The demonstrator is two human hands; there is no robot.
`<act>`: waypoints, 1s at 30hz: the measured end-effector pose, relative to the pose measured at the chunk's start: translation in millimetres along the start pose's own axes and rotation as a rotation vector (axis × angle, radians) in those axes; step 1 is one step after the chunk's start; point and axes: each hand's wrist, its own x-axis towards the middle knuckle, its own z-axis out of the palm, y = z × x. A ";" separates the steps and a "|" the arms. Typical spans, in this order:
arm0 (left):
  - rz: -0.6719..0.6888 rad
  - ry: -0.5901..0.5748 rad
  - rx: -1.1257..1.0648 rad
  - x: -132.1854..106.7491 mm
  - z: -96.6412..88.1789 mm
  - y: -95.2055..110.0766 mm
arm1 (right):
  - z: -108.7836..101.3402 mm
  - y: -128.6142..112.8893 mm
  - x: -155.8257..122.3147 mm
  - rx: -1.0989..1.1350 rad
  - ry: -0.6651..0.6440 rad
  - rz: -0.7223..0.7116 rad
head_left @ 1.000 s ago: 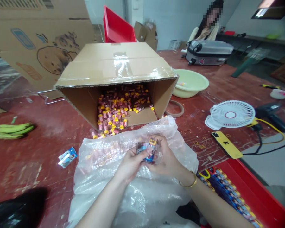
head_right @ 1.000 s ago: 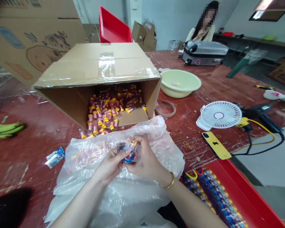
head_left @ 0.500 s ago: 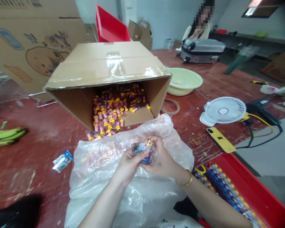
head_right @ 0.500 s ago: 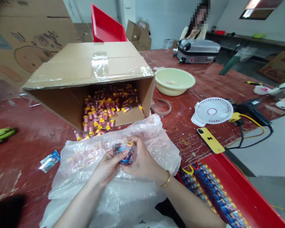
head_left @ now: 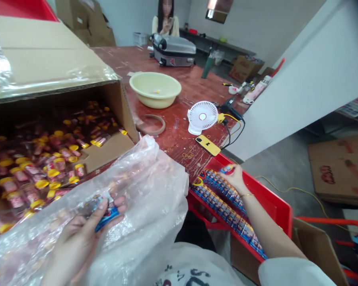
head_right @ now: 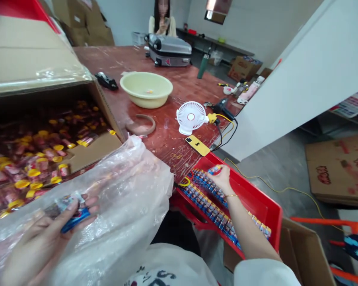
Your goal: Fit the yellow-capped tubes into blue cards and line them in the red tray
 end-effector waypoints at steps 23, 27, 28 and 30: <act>0.053 -0.103 0.134 17.3 -10.4 -10.5 | 20.7 15.8 -5.5 -0.162 -0.096 -0.074; 0.083 -0.150 0.105 12.1 -13.6 -8.1 | 38.1 -99.6 -21.7 0.191 -0.065 -0.547; 0.084 -0.151 0.092 12.1 -15.4 -7.9 | 50.5 -133.1 -26.4 0.274 -0.146 -0.657; 0.078 -0.143 0.060 12.4 -20.4 -7.5 | 87.2 -199.4 -37.7 0.378 -0.415 -0.796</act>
